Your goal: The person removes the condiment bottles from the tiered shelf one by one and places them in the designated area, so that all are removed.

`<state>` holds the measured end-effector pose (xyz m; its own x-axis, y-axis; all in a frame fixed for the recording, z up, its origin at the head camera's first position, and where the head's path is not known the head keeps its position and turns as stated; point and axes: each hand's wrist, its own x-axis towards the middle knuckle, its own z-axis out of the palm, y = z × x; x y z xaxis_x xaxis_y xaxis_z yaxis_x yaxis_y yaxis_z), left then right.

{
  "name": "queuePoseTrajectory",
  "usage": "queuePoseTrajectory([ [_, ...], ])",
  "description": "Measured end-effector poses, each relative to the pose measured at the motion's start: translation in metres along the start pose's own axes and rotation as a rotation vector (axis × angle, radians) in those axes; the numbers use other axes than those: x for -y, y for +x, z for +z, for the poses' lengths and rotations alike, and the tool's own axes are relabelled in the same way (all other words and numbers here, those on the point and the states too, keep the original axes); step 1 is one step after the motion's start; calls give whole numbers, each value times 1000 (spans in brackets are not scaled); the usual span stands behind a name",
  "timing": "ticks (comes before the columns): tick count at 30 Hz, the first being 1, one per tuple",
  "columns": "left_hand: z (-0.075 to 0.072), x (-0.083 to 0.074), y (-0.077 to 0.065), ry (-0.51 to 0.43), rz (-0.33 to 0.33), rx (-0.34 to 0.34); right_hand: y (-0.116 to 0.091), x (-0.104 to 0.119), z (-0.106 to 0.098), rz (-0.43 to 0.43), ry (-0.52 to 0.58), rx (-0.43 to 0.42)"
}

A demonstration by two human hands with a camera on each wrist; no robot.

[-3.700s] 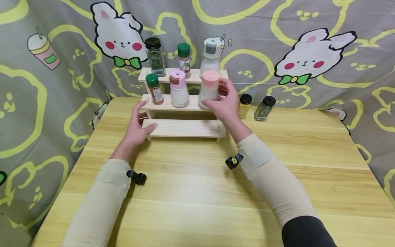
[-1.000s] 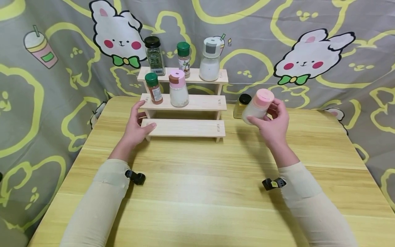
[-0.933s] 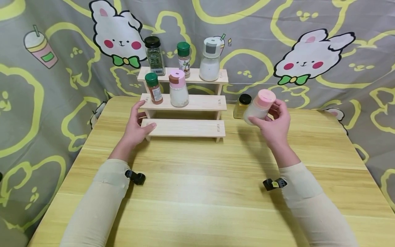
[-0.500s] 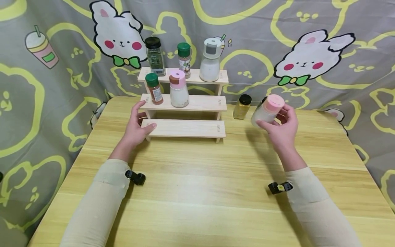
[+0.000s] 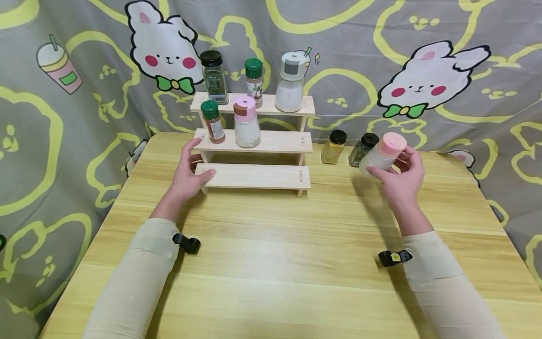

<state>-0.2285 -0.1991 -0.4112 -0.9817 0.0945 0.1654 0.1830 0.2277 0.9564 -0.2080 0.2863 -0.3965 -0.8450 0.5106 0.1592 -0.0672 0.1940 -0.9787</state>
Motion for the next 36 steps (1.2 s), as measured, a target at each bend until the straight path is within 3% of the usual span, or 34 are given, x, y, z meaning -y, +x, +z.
queuePoseTrajectory([
  [29, 1, 2, 1, -3, -5, -1, 36, -26, -24, 91, -7, -82],
  [36, -3, 36, 12, -3, 0, -33, 45, -28, -25, 83, 13, -90],
])
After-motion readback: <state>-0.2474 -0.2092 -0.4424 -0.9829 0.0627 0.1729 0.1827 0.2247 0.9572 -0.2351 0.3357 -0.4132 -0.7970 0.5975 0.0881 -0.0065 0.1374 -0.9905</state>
